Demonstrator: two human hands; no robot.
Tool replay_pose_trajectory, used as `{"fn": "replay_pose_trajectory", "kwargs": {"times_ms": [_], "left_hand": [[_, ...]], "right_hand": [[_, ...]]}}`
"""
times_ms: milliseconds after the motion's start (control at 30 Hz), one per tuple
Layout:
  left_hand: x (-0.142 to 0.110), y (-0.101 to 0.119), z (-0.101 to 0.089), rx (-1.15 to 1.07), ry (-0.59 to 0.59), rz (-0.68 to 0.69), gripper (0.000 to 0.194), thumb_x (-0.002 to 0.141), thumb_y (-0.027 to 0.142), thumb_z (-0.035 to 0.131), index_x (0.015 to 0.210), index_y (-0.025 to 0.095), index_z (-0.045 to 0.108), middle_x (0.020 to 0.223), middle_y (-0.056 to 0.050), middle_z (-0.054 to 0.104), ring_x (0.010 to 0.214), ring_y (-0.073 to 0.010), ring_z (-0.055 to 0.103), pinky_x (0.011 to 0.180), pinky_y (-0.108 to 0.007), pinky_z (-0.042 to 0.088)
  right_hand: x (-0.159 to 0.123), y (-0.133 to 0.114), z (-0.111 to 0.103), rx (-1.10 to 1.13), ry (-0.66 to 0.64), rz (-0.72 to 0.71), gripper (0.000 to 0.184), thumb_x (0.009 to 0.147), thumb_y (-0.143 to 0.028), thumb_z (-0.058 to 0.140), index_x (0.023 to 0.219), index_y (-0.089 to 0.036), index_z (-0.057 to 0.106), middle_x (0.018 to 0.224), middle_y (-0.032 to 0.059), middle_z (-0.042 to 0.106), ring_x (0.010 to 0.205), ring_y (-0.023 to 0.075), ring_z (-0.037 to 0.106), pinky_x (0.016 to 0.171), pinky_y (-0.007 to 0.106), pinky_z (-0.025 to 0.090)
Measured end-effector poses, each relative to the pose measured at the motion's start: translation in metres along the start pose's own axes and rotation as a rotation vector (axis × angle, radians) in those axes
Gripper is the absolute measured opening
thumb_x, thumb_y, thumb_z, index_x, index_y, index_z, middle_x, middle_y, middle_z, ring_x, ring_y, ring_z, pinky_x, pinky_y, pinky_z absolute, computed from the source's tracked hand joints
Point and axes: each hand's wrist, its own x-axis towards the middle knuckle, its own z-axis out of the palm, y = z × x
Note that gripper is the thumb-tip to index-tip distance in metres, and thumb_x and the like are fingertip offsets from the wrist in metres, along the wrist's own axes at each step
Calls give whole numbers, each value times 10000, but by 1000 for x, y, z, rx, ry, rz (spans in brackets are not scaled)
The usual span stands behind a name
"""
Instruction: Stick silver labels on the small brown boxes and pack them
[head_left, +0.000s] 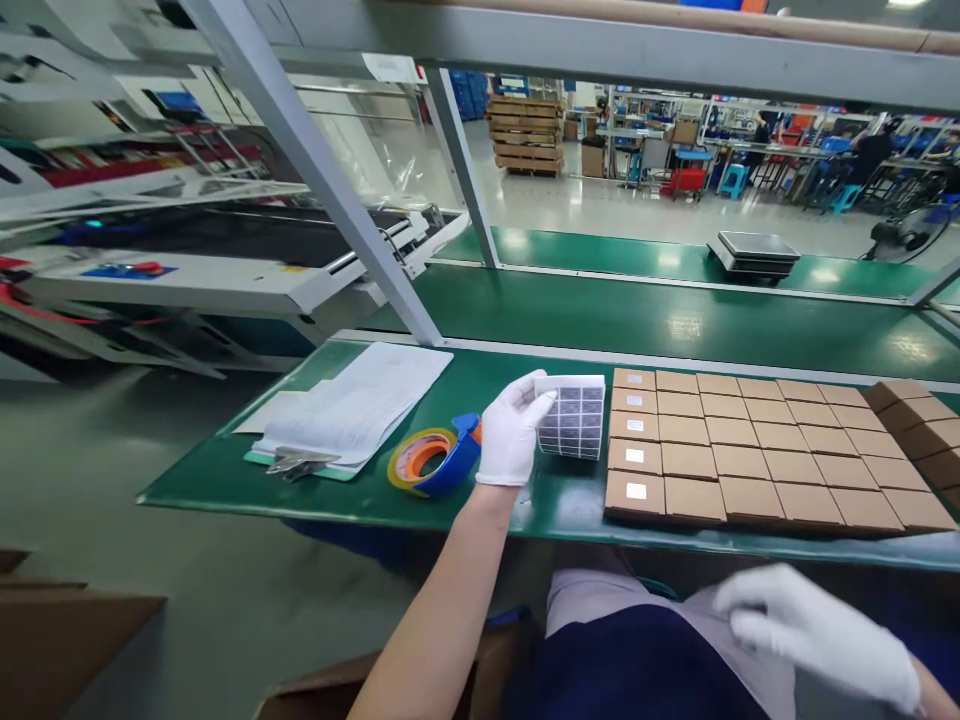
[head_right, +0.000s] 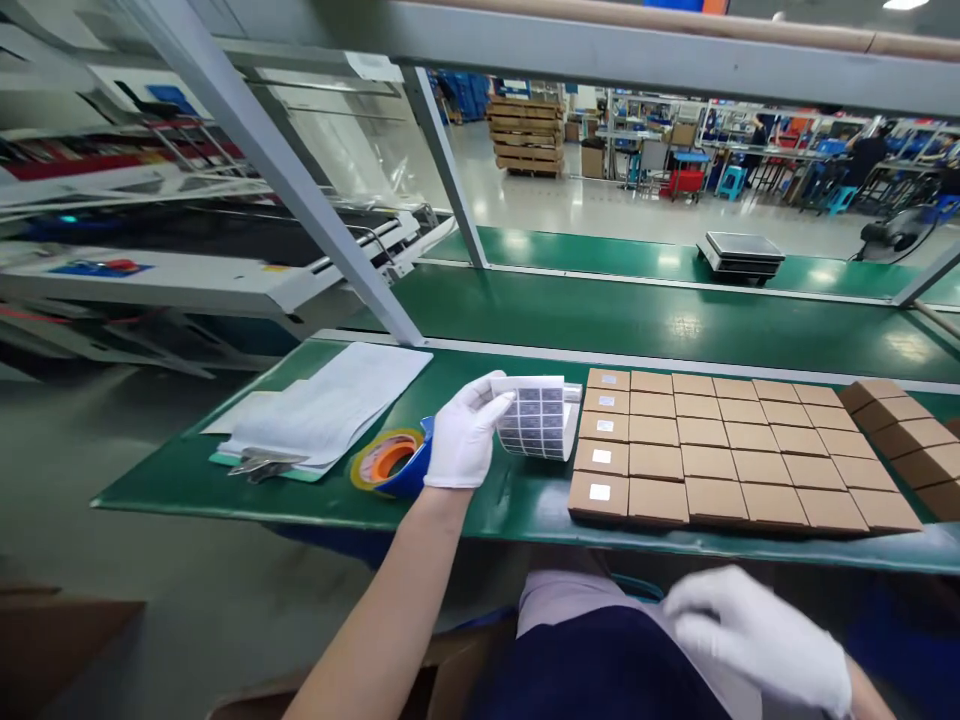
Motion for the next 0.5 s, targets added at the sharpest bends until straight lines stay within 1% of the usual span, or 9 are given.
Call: {"fn": "replay_pose_trajectory", "kwargs": {"times_ms": [33, 100, 133, 167, 233, 300, 367, 433, 500], "left_hand": [[-4, -1, -1, -8, -14, -11, 504, 652, 284, 897, 1124, 163, 767, 1127, -102, 774, 1085, -297, 721, 1032, -443, 563], [-11, -2, -4, -13, -42, -34, 517, 650, 305, 908, 1125, 161, 766, 1134, -108, 774, 1087, -305, 723, 1024, -447, 568], [-15, -2, -5, -11, -62, -47, 519, 660, 319, 911, 1131, 159, 764, 1142, -111, 773, 1093, -308, 723, 1025, -453, 569], [-18, -1, -7, -12, -87, -59, 518, 676, 332, 911, 1139, 157, 760, 1152, -115, 772, 1102, -308, 722, 1031, -459, 566], [-22, 0, -10, -28, -141, -82, 504, 721, 362, 899, 1157, 155, 753, 1169, -119, 770, 1113, -303, 721, 1044, -465, 560], [-25, 2, -14, -42, -181, -99, 498, 758, 385, 879, 1181, 159, 748, 1192, -121, 766, 1127, -295, 718, 1058, -456, 552], [-25, 3, -19, -24, -222, -132, 543, 765, 378, 878, 1245, 173, 730, 1242, -121, 750, 1158, -290, 706, 1062, -430, 550], [-23, 3, -24, 24, -279, -184, 638, 770, 356, 875, 1354, 189, 677, 1250, -113, 744, 1156, -279, 702, 1033, -399, 561], [-19, 3, -29, 123, -308, -211, 718, 796, 367, 853, 1447, 191, 607, 1089, -79, 770, 1020, -244, 722, 947, -364, 583]], "right_hand": [[9, -29, -15, 41, 70, -43, 252, 897, -555, 620, 853, -357, 769, 862, 49, 761, 821, 267, 734, 791, 407, 612], [43, -84, -33, 124, 363, -139, 266, 964, -518, 572, 906, -327, 747, 946, 53, 758, 891, 246, 715, 853, 396, 595], [65, -108, -37, 164, 512, -226, 237, 963, -497, 593, 989, -318, 746, 1061, 61, 757, 984, 247, 708, 934, 408, 577], [89, -128, -38, 190, 598, -315, 256, 946, -480, 629, 1099, -306, 736, 1197, 75, 733, 1069, 257, 691, 1007, 437, 551], [133, -157, -34, 231, 547, -415, 504, 871, -454, 744, 1336, -284, 651, 1403, 93, 655, 1207, 277, 653, 1098, 486, 506], [168, -172, -29, 332, 376, -444, 570, 853, -434, 768, 1373, -250, 626, 1365, 106, 686, 1186, 278, 678, 1059, 489, 540], [189, -177, -25, 407, 266, -440, 425, 905, -430, 707, 1277, -228, 682, 1234, 97, 749, 1106, 265, 717, 997, 471, 575], [200, -177, -24, 394, 262, -428, 301, 968, -427, 618, 1162, -224, 728, 1159, 83, 773, 1067, 252, 728, 987, 463, 575], [204, -175, -25, 324, 275, -423, 288, 969, -425, 623, 1154, -232, 730, 1175, 73, 769, 1072, 248, 723, 983, 451, 572]]}}
